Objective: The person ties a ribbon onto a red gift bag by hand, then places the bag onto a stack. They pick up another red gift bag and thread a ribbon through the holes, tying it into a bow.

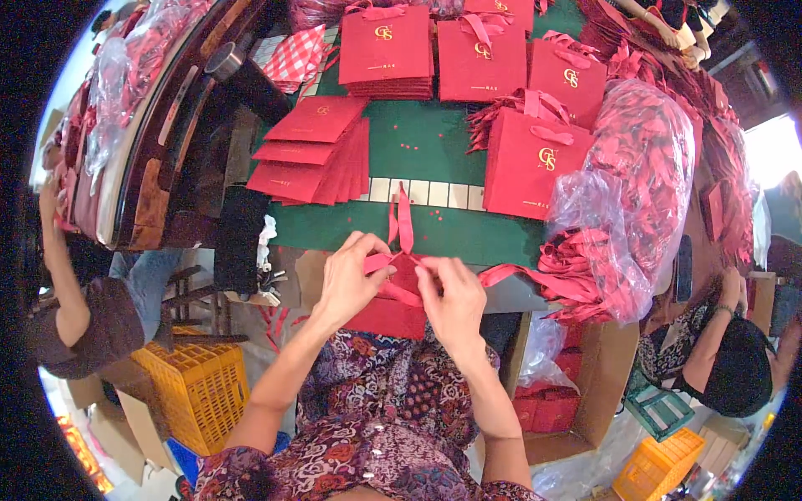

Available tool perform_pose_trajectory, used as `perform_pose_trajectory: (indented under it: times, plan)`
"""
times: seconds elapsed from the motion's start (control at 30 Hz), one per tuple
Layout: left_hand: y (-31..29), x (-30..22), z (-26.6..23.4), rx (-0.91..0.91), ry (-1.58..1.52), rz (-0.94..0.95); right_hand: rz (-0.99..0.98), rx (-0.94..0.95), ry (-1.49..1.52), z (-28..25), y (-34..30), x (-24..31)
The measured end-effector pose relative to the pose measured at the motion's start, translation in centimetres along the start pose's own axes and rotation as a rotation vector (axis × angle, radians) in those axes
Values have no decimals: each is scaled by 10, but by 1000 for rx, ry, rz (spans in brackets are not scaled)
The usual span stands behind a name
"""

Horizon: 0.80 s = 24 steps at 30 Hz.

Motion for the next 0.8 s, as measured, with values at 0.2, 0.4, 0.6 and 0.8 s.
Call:
perform_pose_trajectory:
  times: [0.2, 0.4, 0.6, 0.8]
  plan:
    - [-3, -8, 3, -17, -24, -14, -28, 82, -137, 16, -11, -2]
    - [-4, -11, 2, -19, -83, 13, -7, -11, -50, 16, -8, -1]
    - [-4, -6, 16, 142, -306, -101, -63, -71, -78, 17, -9, -4]
    - [-8, -10, 13, 70, -283, 30, -66, 32, -109, 16, -4, -4]
Point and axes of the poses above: each hand's wrist, its own y-axis towards the middle knuckle, its own z-axis out of the palm, x = y × z, the point moved 5 cm from there along y, towards the middle knuckle, and after that the axes turned 11 degrees about y, right-handed, at the moved point
